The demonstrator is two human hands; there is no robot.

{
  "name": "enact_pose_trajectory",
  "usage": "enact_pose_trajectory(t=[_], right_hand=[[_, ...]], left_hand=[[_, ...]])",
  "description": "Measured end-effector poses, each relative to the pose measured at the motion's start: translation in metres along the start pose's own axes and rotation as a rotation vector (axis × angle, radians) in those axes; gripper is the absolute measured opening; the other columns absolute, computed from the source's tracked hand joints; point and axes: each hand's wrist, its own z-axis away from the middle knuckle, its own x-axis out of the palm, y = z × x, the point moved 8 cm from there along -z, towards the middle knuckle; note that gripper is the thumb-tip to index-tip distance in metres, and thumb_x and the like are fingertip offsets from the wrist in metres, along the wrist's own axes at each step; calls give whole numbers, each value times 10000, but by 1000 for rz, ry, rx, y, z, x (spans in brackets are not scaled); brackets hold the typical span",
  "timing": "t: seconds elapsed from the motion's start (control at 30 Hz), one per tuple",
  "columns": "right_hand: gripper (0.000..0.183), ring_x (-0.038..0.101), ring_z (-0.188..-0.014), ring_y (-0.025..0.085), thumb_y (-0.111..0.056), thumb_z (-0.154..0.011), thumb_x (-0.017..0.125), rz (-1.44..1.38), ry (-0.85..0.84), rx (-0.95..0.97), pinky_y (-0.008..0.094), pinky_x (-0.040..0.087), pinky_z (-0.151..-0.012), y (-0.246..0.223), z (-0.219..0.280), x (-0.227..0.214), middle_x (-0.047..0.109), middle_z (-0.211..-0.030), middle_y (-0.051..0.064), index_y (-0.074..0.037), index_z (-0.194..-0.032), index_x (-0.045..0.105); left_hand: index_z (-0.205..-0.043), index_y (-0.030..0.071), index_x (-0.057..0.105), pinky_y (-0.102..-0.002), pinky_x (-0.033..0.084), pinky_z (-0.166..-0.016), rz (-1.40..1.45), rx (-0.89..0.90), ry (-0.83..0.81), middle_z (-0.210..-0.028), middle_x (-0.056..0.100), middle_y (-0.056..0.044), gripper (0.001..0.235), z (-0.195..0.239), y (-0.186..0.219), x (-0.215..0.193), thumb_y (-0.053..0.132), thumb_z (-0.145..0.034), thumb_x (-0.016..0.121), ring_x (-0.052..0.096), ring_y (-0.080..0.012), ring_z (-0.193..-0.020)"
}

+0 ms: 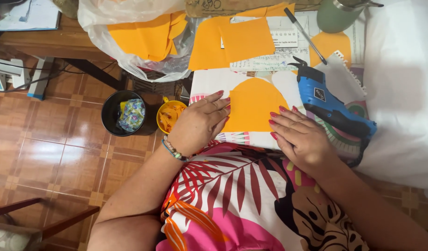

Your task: Cutting out shapes from orange fabric using an electric rotary cutter

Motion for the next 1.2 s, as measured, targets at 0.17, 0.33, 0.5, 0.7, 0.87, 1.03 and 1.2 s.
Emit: enact_pose_trajectory(t=[0.17, 0.33, 0.5, 0.7, 0.87, 1.03, 1.2], right_hand=[[223, 687, -1204, 260, -177, -925, 712, -14, -12, 15, 411, 468, -1151, -1, -1, 0, 758, -1239, 55, -109, -1127, 782], [225, 682, -1215, 257, -178, -928, 708, -25, -13, 27, 412, 465, -1157, 3, -1, 2, 756, -1243, 51, -109, -1129, 781], [224, 687, -1202, 263, -185, -929, 704, -31, 14, 1, 416, 472, -1149, 2, 1, 2, 757, -1231, 55, -104, -1123, 781], [225, 688, -1200, 259, -191, -927, 701, -37, 17, -6, 415, 466, -1151, 2, 0, 1, 757, -1230, 55, -106, -1120, 779], [229, 686, -1199, 259, -187, -922, 705, -34, 13, -2, 413, 470, -1143, 3, 1, 3, 753, -1241, 52, -110, -1126, 776], [230, 684, -1203, 253, -194, -920, 709, -24, -1, 18, 414, 472, -1141, 3, 0, 1, 753, -1244, 46, -118, -1127, 774], [250, 677, -1227, 310, -204, -916, 697, -182, 33, 10, 451, 503, -1095, -12, 0, -26, 724, -1317, 86, -121, -1141, 770]], left_hand=[[-1032, 49, 798, -395, 589, -945, 30, -18, 4, -1122, 776, -138, 146, 0, -1, -1, 122, -942, 710, 702, -350, -1168], [-960, 21, 799, -400, 603, -896, 70, -58, 33, -995, 775, -156, 135, -16, 0, -20, 85, -925, 685, 740, -350, -1044], [-974, 80, 777, -398, 582, -893, -132, 150, 161, -958, 728, -90, 131, -22, -1, -18, 180, -947, 697, 725, -289, -956], [-997, 53, 764, -426, 585, -867, -82, 115, 156, -958, 727, -113, 129, -37, -2, -20, 132, -951, 674, 724, -315, -930], [-1001, 61, 777, -425, 583, -875, 25, -24, 157, -942, 748, -110, 133, -44, 6, -3, 117, -947, 669, 727, -307, -935], [-1019, -6, 759, -465, 578, -912, 166, 14, 142, -966, 754, -203, 132, -49, 34, 12, 51, -950, 663, 721, -399, -947], [-1077, 12, 773, -441, 541, -1028, 161, 116, -46, -1135, 769, -149, 143, -51, 38, 21, 58, -982, 675, 706, -336, -1136]])
